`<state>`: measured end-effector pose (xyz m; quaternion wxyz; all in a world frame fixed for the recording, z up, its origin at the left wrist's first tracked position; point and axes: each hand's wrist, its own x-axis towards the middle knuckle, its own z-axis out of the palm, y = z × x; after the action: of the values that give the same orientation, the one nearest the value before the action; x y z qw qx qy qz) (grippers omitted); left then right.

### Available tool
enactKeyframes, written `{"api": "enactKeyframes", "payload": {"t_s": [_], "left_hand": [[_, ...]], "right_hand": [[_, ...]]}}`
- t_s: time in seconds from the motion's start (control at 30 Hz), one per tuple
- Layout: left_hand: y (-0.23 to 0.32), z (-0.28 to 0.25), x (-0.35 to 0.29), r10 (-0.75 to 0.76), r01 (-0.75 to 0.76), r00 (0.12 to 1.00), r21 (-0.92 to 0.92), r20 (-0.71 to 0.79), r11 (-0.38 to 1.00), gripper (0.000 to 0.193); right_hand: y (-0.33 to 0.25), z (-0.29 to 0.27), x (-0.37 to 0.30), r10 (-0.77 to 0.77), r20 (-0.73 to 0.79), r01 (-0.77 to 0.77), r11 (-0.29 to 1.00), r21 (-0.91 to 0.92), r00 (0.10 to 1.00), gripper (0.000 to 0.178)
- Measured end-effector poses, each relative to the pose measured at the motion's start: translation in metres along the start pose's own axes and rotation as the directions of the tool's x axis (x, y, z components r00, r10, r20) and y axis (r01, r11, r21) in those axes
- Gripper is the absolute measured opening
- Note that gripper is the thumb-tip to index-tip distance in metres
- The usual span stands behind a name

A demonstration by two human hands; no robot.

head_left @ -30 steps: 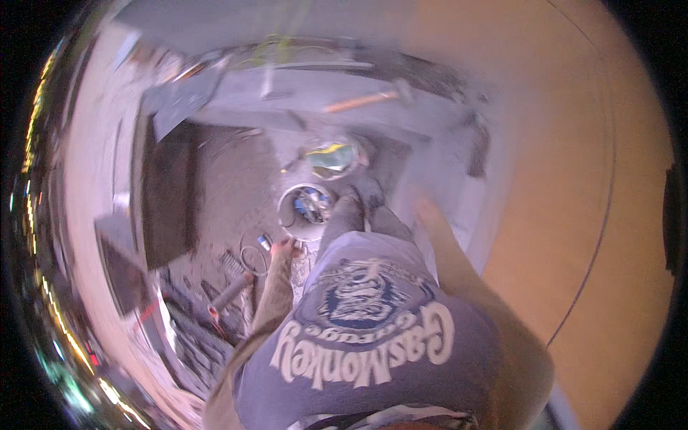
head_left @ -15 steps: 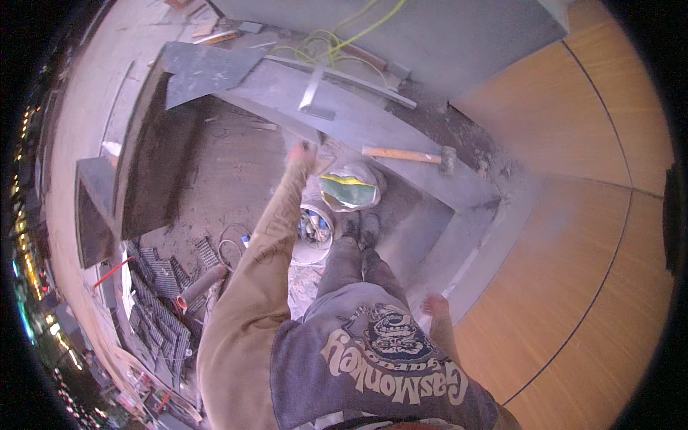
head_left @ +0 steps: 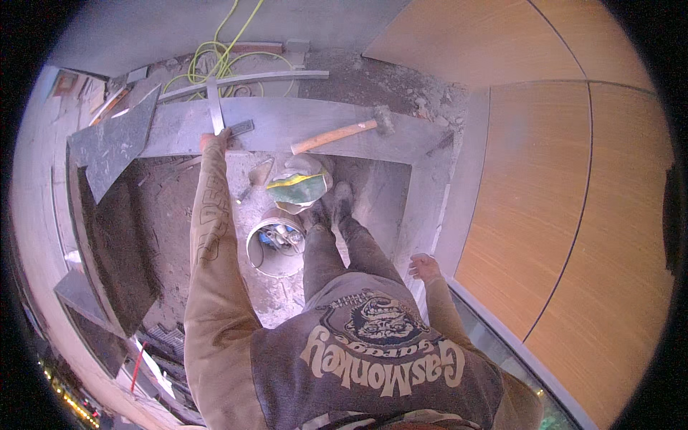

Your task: The person installs dark rectangular tiles on a curved outdoor ledge. They spread mortar with a trowel, place plastic mesh spacers, position each tile, and tap it into place. The person repeats this sequence for multiple tiles along the ledge.

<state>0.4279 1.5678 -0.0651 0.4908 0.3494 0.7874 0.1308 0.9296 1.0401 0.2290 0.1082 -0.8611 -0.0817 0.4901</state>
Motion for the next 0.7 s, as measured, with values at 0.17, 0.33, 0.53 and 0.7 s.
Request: {"api": "enactKeyframes", "payload": {"t_s": [0.17,0.33,0.53,0.7], "left_hand": [[0.005,-0.003,0.005,0.097,0.052,0.980,-0.688,0.176,0.724,0.036],[0.059,0.040,-0.134,0.287,-0.107,0.939,-0.631,0.191,0.768,0.039],[0.125,0.055,-0.343,0.387,-0.298,0.891,-0.338,0.236,0.893,0.038],[0.170,0.112,-0.408,0.515,-0.515,0.819,-0.072,0.252,0.854,0.040]], "right_hand": [[-0.033,0.021,0.034,-0.208,0.017,0.199,0.907,-0.370,0.978,0.025],[-0.106,0.056,0.038,-0.744,0.023,0.533,0.455,-0.713,0.667,0.034],[-0.295,0.109,-0.049,-0.905,0.071,0.800,0.331,-0.501,0.419,0.058],[-0.293,0.084,-0.001,-0.943,0.131,0.796,0.177,-0.579,0.305,0.047]]}}
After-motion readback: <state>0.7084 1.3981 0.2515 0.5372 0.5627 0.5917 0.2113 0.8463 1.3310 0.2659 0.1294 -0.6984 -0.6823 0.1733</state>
